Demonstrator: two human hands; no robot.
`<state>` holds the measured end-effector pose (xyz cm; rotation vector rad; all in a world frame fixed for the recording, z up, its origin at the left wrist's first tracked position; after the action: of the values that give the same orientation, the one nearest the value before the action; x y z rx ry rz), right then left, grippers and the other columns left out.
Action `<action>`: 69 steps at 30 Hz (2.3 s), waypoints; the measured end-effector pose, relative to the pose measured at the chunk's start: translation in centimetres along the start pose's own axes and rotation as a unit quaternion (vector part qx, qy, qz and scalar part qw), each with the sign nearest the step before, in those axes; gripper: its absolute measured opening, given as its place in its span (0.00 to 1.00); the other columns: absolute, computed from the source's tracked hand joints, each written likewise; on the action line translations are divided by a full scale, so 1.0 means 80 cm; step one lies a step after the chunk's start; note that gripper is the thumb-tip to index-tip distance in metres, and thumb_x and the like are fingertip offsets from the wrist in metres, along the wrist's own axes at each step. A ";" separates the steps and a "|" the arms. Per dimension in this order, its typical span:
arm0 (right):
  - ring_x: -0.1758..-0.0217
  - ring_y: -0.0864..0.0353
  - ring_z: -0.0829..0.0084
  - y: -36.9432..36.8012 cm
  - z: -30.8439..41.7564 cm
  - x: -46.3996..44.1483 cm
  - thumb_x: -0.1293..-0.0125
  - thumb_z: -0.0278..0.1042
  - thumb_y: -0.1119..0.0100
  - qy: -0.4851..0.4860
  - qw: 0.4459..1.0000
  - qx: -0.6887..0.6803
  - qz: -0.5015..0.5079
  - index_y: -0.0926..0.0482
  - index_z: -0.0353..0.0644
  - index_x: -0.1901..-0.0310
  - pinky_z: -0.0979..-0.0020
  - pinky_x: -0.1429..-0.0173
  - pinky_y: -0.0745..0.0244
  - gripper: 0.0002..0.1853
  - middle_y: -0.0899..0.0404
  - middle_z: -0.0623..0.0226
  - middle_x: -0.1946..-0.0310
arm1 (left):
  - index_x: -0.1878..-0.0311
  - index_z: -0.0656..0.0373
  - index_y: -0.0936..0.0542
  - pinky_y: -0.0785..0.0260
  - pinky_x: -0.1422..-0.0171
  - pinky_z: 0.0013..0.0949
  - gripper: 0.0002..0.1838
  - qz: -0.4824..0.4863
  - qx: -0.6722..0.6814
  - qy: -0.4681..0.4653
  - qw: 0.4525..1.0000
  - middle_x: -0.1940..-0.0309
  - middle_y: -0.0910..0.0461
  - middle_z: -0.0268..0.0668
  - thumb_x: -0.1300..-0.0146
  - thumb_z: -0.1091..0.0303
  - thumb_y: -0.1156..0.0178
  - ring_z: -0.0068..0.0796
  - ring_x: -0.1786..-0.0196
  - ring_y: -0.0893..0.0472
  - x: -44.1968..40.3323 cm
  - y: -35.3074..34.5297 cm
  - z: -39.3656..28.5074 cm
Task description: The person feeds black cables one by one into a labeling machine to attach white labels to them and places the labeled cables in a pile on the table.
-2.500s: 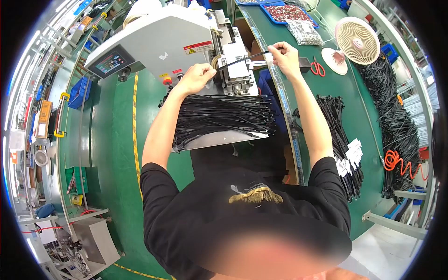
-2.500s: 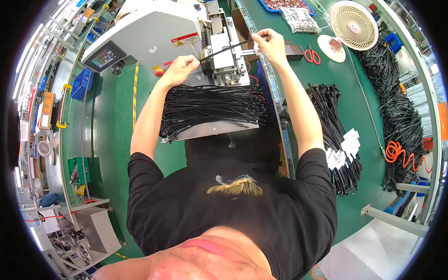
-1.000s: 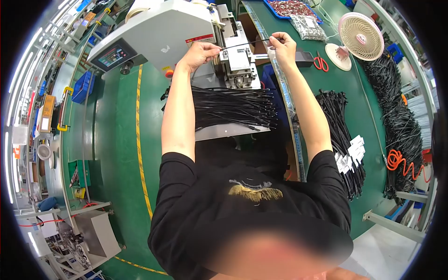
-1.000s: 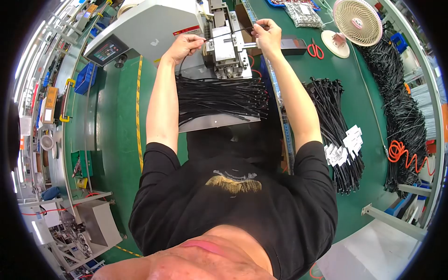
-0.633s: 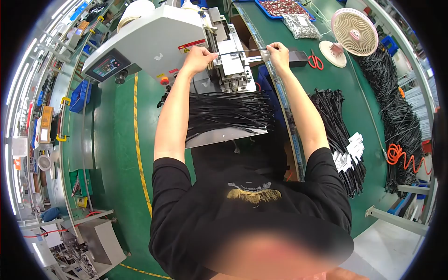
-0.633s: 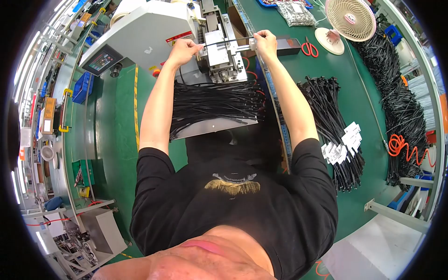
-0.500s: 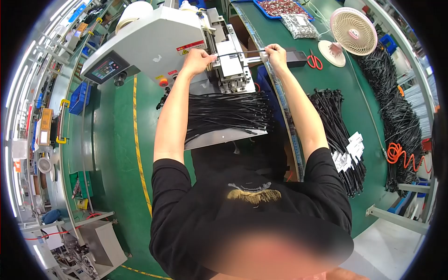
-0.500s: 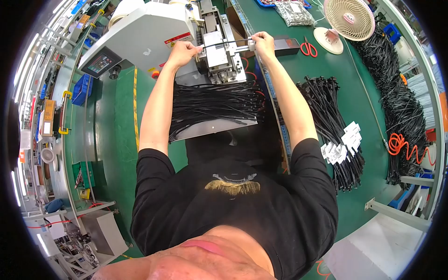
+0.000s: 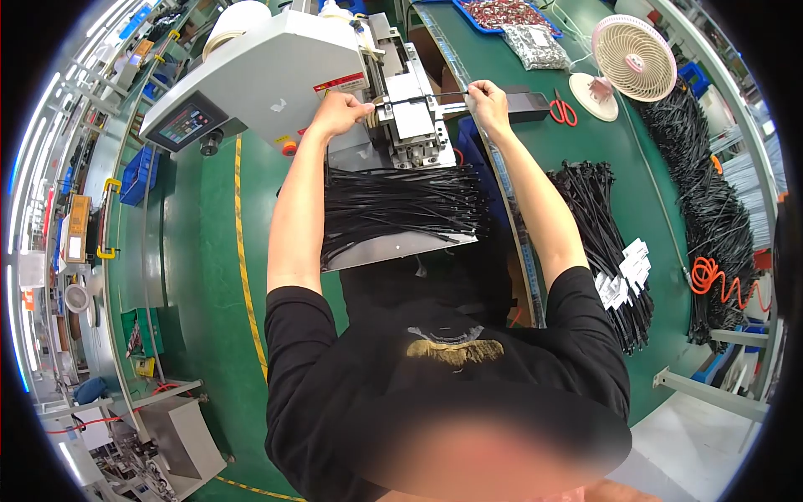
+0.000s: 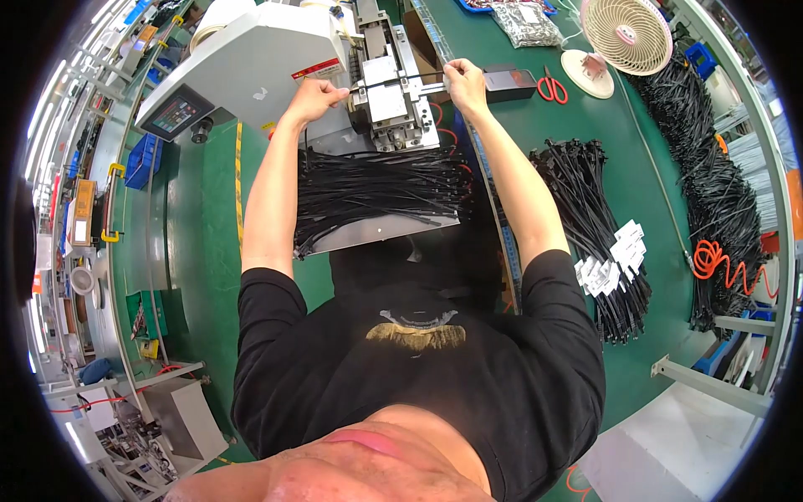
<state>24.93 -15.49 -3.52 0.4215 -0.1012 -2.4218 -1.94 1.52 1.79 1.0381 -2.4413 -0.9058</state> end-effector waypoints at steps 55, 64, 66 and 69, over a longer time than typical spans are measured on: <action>0.67 0.23 0.79 0.008 0.016 0.000 0.35 0.43 0.41 -0.015 0.994 0.075 0.078 0.16 0.38 0.60 0.73 0.58 0.29 0.15 0.18 0.68 0.72 | 0.76 0.62 0.20 0.35 0.66 0.26 0.14 0.015 0.056 -0.015 0.998 0.79 0.24 0.30 0.43 0.60 0.34 0.18 0.73 0.28 -0.012 -0.019 -0.006; 0.69 0.26 0.82 0.007 0.008 -0.004 0.34 0.43 0.42 0.004 0.995 0.073 0.071 0.15 0.39 0.62 0.75 0.62 0.31 0.15 0.20 0.72 0.75 | 0.72 0.64 0.16 0.34 0.65 0.30 0.16 0.021 0.037 -0.011 0.999 0.79 0.23 0.33 0.45 0.58 0.33 0.21 0.72 0.27 -0.012 -0.017 -0.004; 0.70 0.26 0.81 0.008 0.008 -0.003 0.34 0.43 0.41 0.000 0.995 0.078 0.064 0.15 0.39 0.62 0.75 0.62 0.31 0.15 0.19 0.72 0.75 | 0.72 0.64 0.17 0.35 0.66 0.30 0.16 0.020 0.041 -0.015 0.999 0.79 0.24 0.32 0.45 0.58 0.33 0.21 0.72 0.28 -0.014 -0.019 -0.001; 0.70 0.24 0.81 0.006 0.006 -0.004 0.34 0.42 0.41 -0.008 0.995 0.082 0.057 0.15 0.38 0.62 0.75 0.63 0.30 0.14 0.18 0.72 0.75 | 0.73 0.63 0.17 0.35 0.67 0.30 0.16 0.024 0.037 -0.022 0.999 0.80 0.24 0.32 0.45 0.57 0.33 0.21 0.73 0.28 -0.014 -0.020 0.000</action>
<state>25.29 -15.70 -2.90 0.4567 -0.3243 -2.3120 -0.35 1.51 0.65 0.9904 -2.5417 -0.8383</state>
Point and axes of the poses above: each hand's wrist, its own x-axis away from the middle knuckle, its own y-axis out of the back of the hand, z = x × y, the point moved 1 cm from there along -x, towards the middle knuckle
